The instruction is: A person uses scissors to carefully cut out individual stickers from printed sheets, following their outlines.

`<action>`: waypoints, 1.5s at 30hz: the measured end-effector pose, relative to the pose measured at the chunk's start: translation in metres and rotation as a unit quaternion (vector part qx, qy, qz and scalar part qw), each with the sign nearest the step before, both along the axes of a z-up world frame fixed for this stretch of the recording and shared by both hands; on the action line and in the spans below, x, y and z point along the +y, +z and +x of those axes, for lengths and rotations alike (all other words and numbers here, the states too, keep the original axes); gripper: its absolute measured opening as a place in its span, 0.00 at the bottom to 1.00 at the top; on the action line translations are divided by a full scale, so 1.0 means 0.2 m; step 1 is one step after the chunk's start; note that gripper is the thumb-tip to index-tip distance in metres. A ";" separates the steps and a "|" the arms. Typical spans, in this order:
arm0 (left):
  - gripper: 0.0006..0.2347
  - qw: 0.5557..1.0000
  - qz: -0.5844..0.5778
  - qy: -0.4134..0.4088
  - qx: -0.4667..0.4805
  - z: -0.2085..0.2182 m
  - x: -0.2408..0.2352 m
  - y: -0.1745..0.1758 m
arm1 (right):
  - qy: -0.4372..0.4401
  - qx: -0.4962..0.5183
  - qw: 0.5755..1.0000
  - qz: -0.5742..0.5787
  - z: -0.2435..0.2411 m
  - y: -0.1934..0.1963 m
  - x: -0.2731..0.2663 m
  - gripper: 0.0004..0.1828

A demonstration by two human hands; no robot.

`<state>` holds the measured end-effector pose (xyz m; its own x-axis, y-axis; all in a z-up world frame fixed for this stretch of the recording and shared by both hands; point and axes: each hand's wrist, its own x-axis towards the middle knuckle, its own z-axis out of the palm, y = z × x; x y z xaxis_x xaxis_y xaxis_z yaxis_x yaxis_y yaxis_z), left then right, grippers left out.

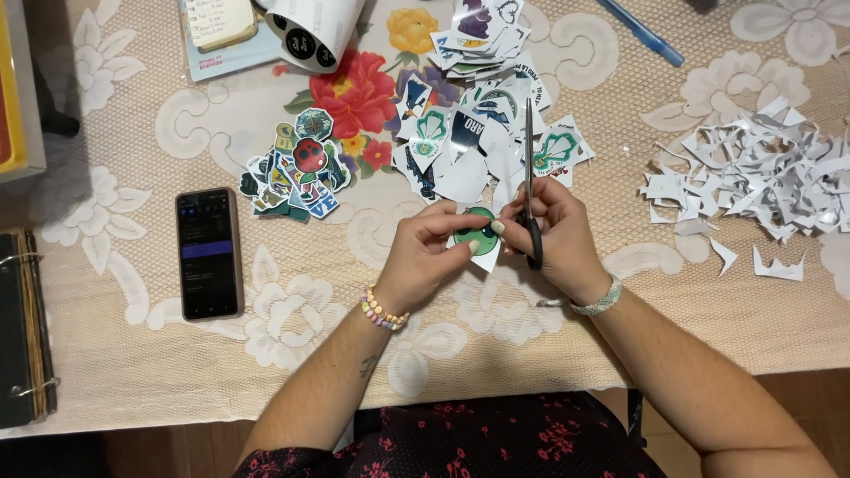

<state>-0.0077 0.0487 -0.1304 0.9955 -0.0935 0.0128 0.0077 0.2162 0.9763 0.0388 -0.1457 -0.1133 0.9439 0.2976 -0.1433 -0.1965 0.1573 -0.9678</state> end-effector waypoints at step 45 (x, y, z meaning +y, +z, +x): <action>0.11 0.913 0.115 0.318 -0.227 0.03 -0.22 0.77 | -0.030 -0.383 0.915 -0.124 -0.09 0.59 0.18 0.10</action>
